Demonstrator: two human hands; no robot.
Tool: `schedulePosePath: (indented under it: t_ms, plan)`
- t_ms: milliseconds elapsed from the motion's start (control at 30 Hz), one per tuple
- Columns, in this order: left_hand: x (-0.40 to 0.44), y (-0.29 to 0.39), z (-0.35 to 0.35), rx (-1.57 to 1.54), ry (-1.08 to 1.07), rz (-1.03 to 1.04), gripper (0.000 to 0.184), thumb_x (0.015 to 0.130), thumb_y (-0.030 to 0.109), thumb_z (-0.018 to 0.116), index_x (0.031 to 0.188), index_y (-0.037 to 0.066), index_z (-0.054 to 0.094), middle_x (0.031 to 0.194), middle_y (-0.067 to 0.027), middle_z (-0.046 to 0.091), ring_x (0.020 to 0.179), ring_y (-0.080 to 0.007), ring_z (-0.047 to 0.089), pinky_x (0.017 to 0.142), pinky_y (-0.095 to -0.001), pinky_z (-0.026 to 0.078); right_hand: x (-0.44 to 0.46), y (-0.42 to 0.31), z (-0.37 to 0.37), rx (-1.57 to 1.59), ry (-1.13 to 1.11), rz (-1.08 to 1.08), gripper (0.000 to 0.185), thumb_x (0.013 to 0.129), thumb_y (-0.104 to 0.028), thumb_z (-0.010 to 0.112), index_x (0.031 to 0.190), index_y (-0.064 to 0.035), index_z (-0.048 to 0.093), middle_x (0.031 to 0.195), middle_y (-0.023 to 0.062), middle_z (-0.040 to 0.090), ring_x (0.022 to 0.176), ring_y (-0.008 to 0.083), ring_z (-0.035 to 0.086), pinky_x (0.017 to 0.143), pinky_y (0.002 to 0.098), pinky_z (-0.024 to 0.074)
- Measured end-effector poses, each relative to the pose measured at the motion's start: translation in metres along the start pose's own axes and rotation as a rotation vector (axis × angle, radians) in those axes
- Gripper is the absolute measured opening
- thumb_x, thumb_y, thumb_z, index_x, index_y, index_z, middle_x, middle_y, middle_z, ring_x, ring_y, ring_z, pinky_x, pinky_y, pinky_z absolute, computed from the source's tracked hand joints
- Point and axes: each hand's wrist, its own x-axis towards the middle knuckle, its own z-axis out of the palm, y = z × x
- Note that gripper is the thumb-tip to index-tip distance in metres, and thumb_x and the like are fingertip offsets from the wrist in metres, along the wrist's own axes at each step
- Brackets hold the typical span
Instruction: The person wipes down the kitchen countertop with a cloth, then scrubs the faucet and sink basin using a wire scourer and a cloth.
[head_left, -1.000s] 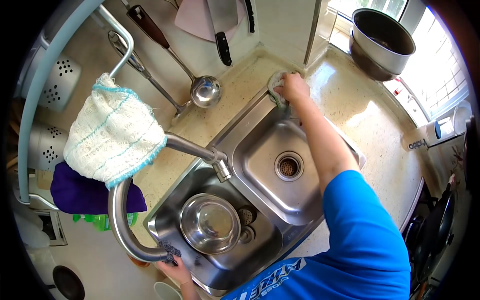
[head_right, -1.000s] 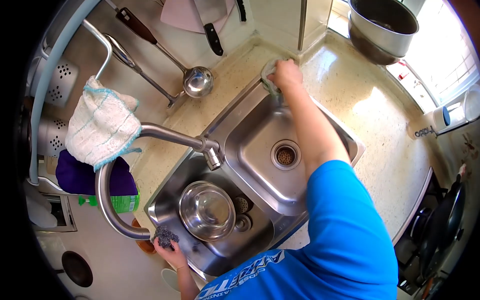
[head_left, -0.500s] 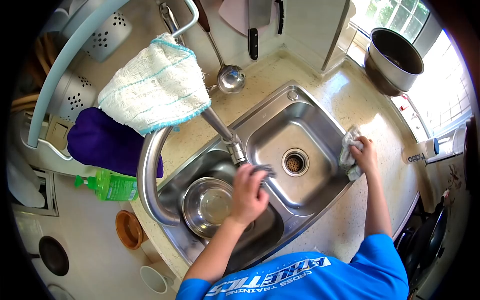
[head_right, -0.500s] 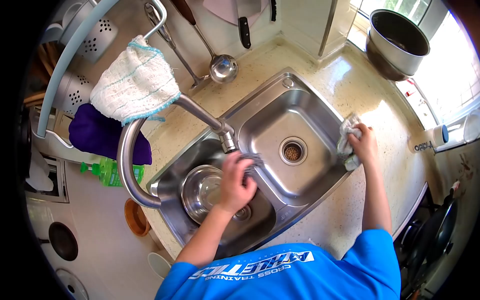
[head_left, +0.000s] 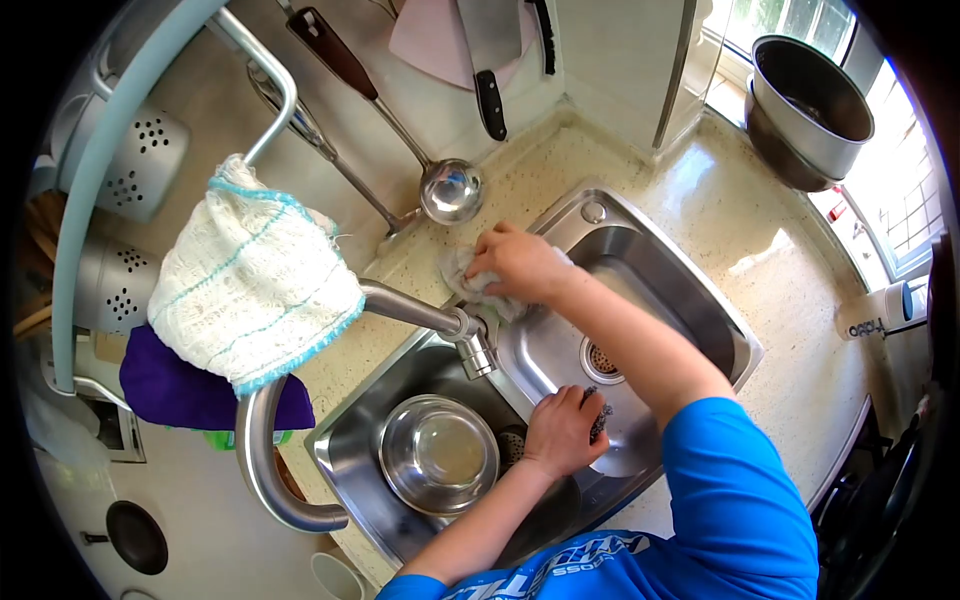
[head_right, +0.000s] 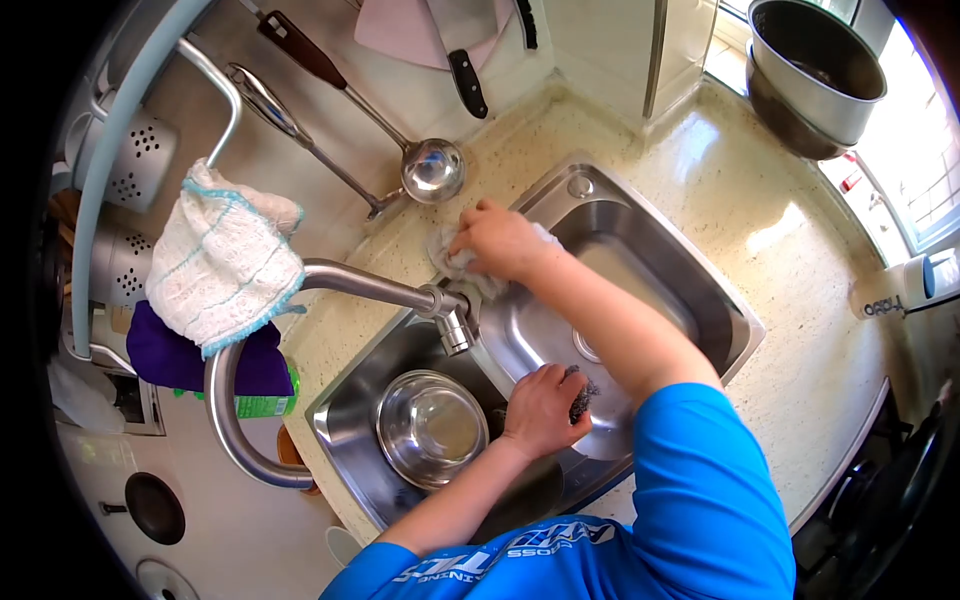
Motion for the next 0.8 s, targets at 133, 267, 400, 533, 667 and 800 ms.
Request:
schedulePosePath:
  t_ms: [133,267,400,533,667,800]
  plan:
    - [-0.003,0.000,0.005,-0.002,0.055,0.009,0.034,0.064,0.024,0.068,0.093,0.011,0.055,0.088,-0.0103,0.052,0.087,-0.0288,0.057,0.074,-0.0402,0.046,-0.007,0.040,-0.028,-0.115,0.031,0.220,0.039,0.062,-0.031,0.081,0.100,-0.0293,0.072,0.105,0.0059,0.060,0.105,0.0313,0.054,0.084,0.0406,0.0493]
    - [-0.003,-0.002,0.003,-0.031,0.090,0.005,0.035,0.063,0.024,0.068,0.093,0.012,0.055,0.089,-0.0099,0.052,0.089,-0.0281,0.056,0.074,-0.0406,0.047,-0.015,0.053,-0.049,-0.254,0.083,0.393,0.035,0.066,-0.025,0.079,0.100,-0.0258,0.073,0.109,0.0067,0.061,0.108,0.0313,0.051,0.087,0.0409,0.0489]
    - [-0.003,0.000,0.006,0.006,0.075,-0.014,0.035,0.063,0.024,0.068,0.093,0.012,0.054,0.089,-0.0097,0.051,0.088,-0.0279,0.056,0.074,-0.0407,0.047,-0.004,0.012,-0.015,-0.150,0.013,0.097,0.031,0.069,-0.022,0.076,0.100,-0.0213,0.072,0.111,0.0069,0.060,0.110,0.0309,0.050,0.090,0.0409,0.0484]
    - [-0.002,-0.001,0.007,0.015,0.052,-0.018,0.033,0.064,0.023,0.067,0.091,0.011,0.051,0.088,-0.0097,0.050,0.086,-0.0283,0.055,0.074,-0.0413,0.047,0.012,-0.021,0.032,-0.014,0.072,-0.130,0.031,0.070,-0.023,0.075,0.100,-0.0236,0.072,0.113,0.0046,0.059,0.108,0.0305,0.051,0.089,0.0382,0.0488]
    - [-0.002,0.000,0.007,0.031,0.052,-0.014,0.032,0.064,0.022,0.066,0.090,0.011,0.050,0.087,-0.0097,0.050,0.085,-0.0281,0.055,0.073,-0.0412,0.047,0.015,-0.010,0.014,0.030,-0.045,-0.070,0.031,0.072,-0.021,0.074,0.103,-0.0245,0.072,0.118,0.0050,0.057,0.111,0.0304,0.051,0.089,0.0393,0.0488]
    - [-0.002,-0.001,0.007,0.018,0.071,-0.012,0.033,0.064,0.023,0.066,0.090,0.011,0.051,0.087,-0.0097,0.051,0.086,-0.0278,0.055,0.073,-0.0408,0.046,0.004,0.030,-0.026,-0.177,-0.021,0.256,0.039,0.072,-0.033,0.076,0.111,-0.0277,0.070,0.115,0.0054,0.059,0.112,0.0307,0.050,0.089,0.0393,0.0491]
